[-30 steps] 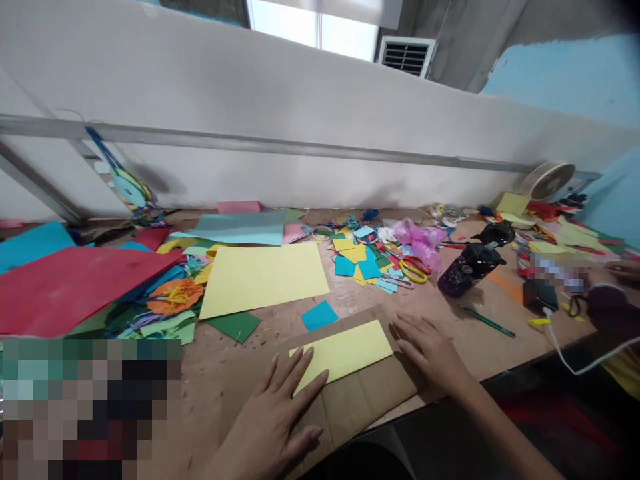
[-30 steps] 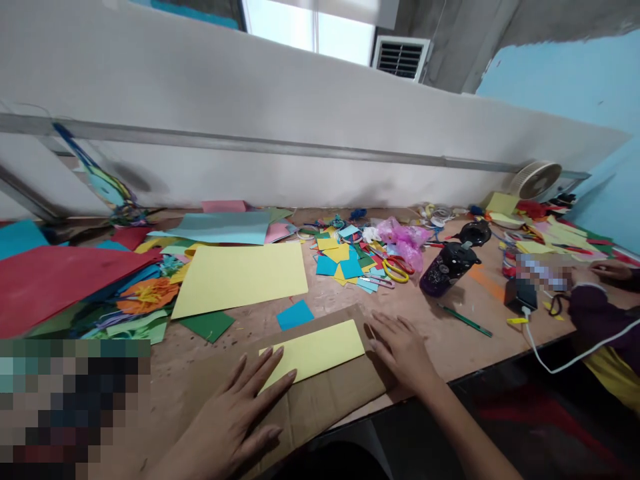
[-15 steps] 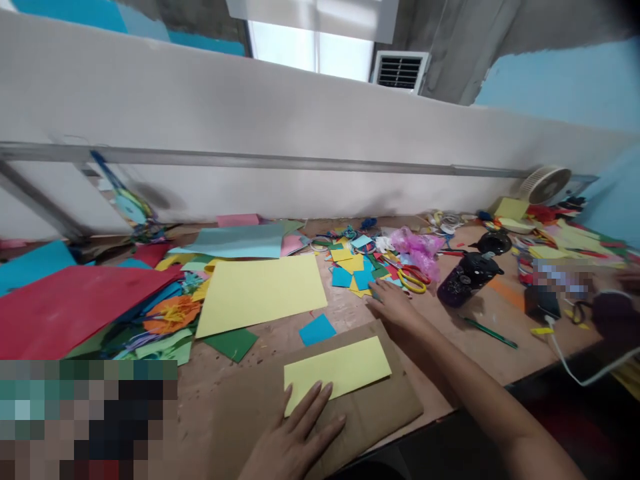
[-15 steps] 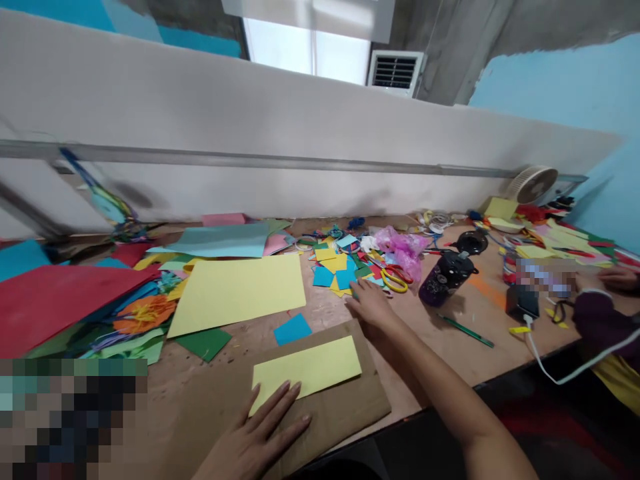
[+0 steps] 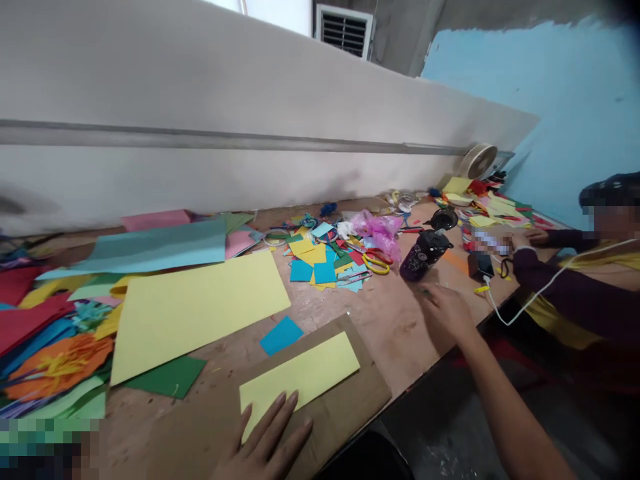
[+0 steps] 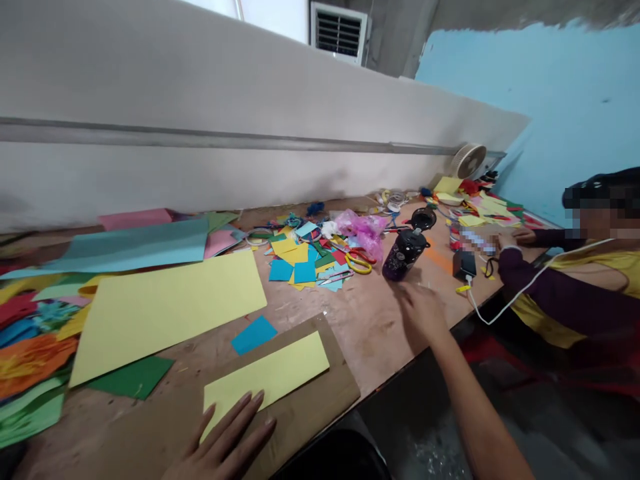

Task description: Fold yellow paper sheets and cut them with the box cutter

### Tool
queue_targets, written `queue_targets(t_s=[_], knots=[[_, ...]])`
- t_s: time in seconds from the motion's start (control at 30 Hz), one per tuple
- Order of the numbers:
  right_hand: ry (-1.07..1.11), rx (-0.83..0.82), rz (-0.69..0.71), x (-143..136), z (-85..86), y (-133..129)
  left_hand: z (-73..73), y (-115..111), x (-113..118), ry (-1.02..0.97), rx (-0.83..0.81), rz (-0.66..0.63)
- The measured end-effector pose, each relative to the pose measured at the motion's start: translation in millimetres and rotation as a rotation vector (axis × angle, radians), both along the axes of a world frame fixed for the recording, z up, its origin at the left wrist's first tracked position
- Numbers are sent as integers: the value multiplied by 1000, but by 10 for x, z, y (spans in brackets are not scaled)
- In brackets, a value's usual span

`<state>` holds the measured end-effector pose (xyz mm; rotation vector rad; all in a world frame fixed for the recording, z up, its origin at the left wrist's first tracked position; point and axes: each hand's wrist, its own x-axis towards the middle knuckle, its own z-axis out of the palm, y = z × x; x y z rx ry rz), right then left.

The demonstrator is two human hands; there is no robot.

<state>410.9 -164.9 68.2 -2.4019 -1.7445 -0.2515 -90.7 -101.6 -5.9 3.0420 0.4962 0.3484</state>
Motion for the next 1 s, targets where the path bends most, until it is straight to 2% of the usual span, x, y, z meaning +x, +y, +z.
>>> queue_targets(t_s=[0.07,0.17,0.33,0.47,0.6,0.7,0.8,0.9,1.0], knots=[[-38,-19,-95,242,-49,-142,137,-26,29,33,-48,14],[-66,-54,-175,446,-180,-227,306,-59,118,41,-97,72],[-104,-75,-146,555,-392,-267,460,-9,357,157,-224,115],[-73,-40,-123,541,-423,-303,510,67,548,210,-270,137],[28,24,7,279,-284,-301,497,109,683,200,-272,150],[182,49,134,-102,-140,-258,491,127,761,189,-276,160],[361,-8,299,-514,-48,-177,489,136,828,203,-284,189],[422,-104,376,-809,-47,-75,468,132,867,222,-288,212],[390,-133,391,-939,-111,17,432,120,868,201,-281,214]])
